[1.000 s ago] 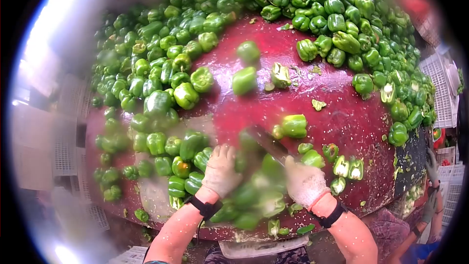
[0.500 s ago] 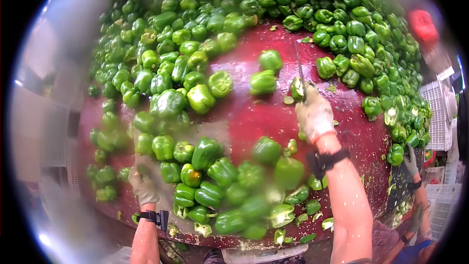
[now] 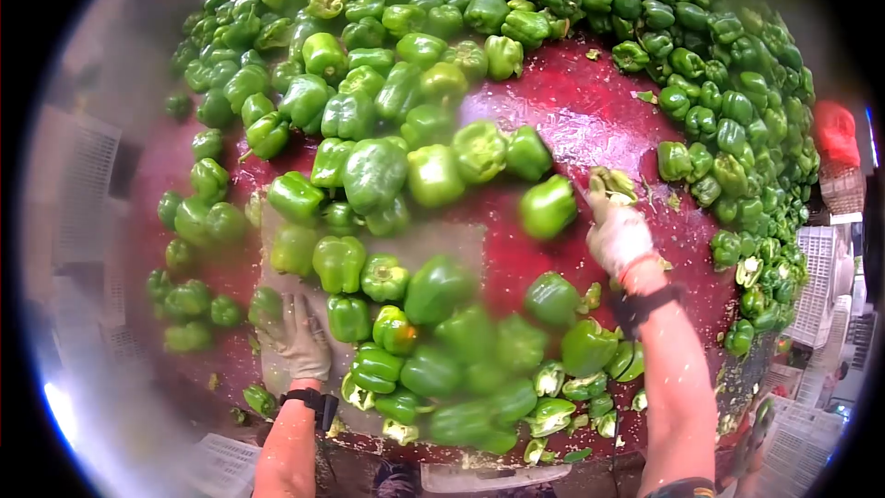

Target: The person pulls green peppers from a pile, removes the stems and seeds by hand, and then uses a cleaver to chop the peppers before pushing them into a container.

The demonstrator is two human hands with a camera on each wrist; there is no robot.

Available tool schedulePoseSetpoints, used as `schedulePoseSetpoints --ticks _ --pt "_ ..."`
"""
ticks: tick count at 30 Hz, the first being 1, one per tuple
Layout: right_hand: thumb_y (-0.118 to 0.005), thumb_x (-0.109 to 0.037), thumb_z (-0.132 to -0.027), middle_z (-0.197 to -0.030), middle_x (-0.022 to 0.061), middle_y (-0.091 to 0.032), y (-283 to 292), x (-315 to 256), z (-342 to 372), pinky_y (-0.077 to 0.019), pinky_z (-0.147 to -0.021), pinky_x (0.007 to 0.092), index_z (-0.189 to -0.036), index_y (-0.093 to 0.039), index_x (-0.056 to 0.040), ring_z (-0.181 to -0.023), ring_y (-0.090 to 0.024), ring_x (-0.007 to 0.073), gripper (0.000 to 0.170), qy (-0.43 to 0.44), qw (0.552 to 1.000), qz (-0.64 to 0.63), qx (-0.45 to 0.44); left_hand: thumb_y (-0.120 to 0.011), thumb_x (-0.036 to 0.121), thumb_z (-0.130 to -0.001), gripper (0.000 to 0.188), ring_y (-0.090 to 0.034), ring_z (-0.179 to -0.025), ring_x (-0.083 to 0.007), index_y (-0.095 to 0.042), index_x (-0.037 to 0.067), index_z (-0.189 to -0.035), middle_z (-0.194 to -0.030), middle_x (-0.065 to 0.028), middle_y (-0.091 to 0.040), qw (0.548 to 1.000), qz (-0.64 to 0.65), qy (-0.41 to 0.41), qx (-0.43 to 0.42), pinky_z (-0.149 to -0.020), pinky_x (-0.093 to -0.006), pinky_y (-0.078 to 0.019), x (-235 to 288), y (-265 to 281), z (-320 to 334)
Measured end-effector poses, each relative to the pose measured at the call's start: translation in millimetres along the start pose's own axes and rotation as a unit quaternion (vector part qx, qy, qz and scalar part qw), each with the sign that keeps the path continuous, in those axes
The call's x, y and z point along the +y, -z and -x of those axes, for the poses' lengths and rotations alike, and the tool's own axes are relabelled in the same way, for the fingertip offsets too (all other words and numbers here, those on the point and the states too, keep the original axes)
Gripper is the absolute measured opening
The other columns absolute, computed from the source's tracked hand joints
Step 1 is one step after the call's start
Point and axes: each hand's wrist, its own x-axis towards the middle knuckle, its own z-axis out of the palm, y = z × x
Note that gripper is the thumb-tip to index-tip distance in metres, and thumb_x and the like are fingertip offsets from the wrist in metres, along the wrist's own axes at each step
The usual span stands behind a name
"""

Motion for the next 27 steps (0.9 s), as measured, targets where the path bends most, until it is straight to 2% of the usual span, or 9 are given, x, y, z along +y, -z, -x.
schedulePoseSetpoints --ticks 1,10,14,15,16,18,20,22,27 --pt "-0.051 -0.01 -0.086 -0.092 0.0244 -0.067 -11.8 3.5 14.0 -0.053 -0.082 0.0479 -0.112 -0.062 -0.0053 -0.087 -0.066 0.0401 0.028 0.036 0.999 -0.011 0.01 -0.027 0.043 -0.104 0.054 -0.013 -0.146 -0.0467 -0.048 0.013 -0.144 -0.15 -0.0109 -0.043 1.0 -0.004 0.004 -0.002 -0.119 -0.0588 -0.0059 1.6 2.2 0.0" --pt "-0.056 -0.015 -0.086 -0.101 0.019 -0.067 -35.5 17.0 129.1 -0.0523 -0.084 0.0465 -0.135 -0.051 -0.0056 -0.094 -0.066 0.0364 0.05 0.004 0.995 0.024 -0.095 -0.034 0.037 -0.102 0.052 -0.007 -0.149 -0.044 -0.036 0.019 -0.151 -0.158 -0.0052 -0.032 0.998 -0.058 -0.01 -0.004 -0.115 -0.0644 0.0048 -2.5 -9.5 2.5" --pt "-0.06 -0.009 -0.084 -0.104 0.0198 -0.067 -11.0 19.7 159.4 -0.0523 -0.085 0.045 -0.135 -0.051 -0.008 -0.096 -0.065 0.037 0.052 -0.051 0.996 -0.071 -0.007 -0.029 0.04 -0.105 0.051 -0.007 -0.149 -0.0417 -0.04 0.02 -0.15 -0.156 -0.0035 -0.036 0.997 -0.078 -0.016 0.024 -0.116 -0.061 0.0028 -7.4 -17.9 3.3" --pt "-0.061 -0.002 -0.082 -0.105 0.0208 -0.067 -14.4 26.8 174.4 -0.0526 -0.086 0.0393 -0.135 -0.054 -0.0077 -0.092 -0.067 0.0308 0.053 -0.04 0.984 -0.14 0.105 -0.029 0.04 -0.105 0.05 -0.008 -0.149 -0.0418 -0.041 0.02 -0.149 -0.156 -0.0033 -0.036 0.996 -0.08 -0.016 0.02 -0.116 -0.0611 0.0024 -6.6 -16.6 3.6" --pt "-0.06 0.001 -0.084 -0.103 0.0155 -0.068 -13.2 32.4 191.1 -0.0525 -0.083 0.0322 -0.134 -0.056 -0.0064 -0.087 -0.066 0.0198 0.05 -0.158 0.942 -0.281 0.092 -0.03 0.039 -0.105 0.05 -0.008 -0.149 -0.0418 -0.041 0.019 -0.149 -0.156 -0.0031 -0.036 0.996 -0.082 -0.014 0.018 -0.116 -0.0612 0.002 -6.2 -15.3 3.2" --pt "-0.058 0.002 -0.087 -0.097 0.0069 -0.067 -3.7 36.7 224.5 -0.0516 -0.08 0.0278 -0.133 -0.056 -0.006 -0.085 -0.061 0.0128 0.046 -0.173 0.891 -0.395 0.143 -0.031 0.039 -0.105 0.049 -0.011 -0.148 -0.042 -0.042 0.019 -0.148 -0.156 -0.0028 -0.037 0.996 -0.09 -0.022 0.006 -0.116 -0.0608 0.0009 -5.3 -11.9 1.8" --pt "-0.056 0.0 -0.09 -0.082 0.0012 -0.064 15.9 16.7 256.7 -0.0491 -0.056 0.023 -0.12 -0.059 -0.0004 -0.062 -0.057 0.0066 0.03 -0.279 0.849 -0.431 0.123 -0.031 0.039 -0.105 0.049 -0.011 -0.148 -0.0421 -0.042 0.02 -0.148 -0.156 -0.0029 -0.037 0.991 -0.129 -0.006 -0.017 -0.116 -0.0602 0.0005 -1.9 -8.9 2.1" --pt "-0.063 -0.008 -0.089 -0.075 -0.0025 -0.059 17.0 0.6 289.3 -0.0439 -0.051 0.0221 -0.105 -0.062 -0.0026 -0.059 -0.053 0.0038 0.017 -0.302 0.816 -0.47 0.146 -0.032 0.039 -0.104 0.049 -0.011 -0.148 -0.042 -0.042 0.02 -0.148 -0.156 -0.003 -0.036 0.994 -0.112 -0.017 0.003 -0.117 -0.0591 0.0007 -5.6 -13.2 3.8" --pt "-0.056 -0.003 -0.091 -0.081 0.0013 -0.061 -29.3 -15.0 363.1 -0.0485 -0.054 0.0226 -0.111 -0.059 0.0002 -0.059 -0.056 0.006 0.021 -0.346 0.726 -0.57 0.167 -0.034 0.04 -0.104 0.05 -0.011 -0.148 -0.042 -0.042 0.02 -0.148 -0.156 -0.0035 -0.036 0.995 -0.092 -0.022 -0.01 -0.117 -0.0602 -0.0006 -8.6 -12.9 0.8"
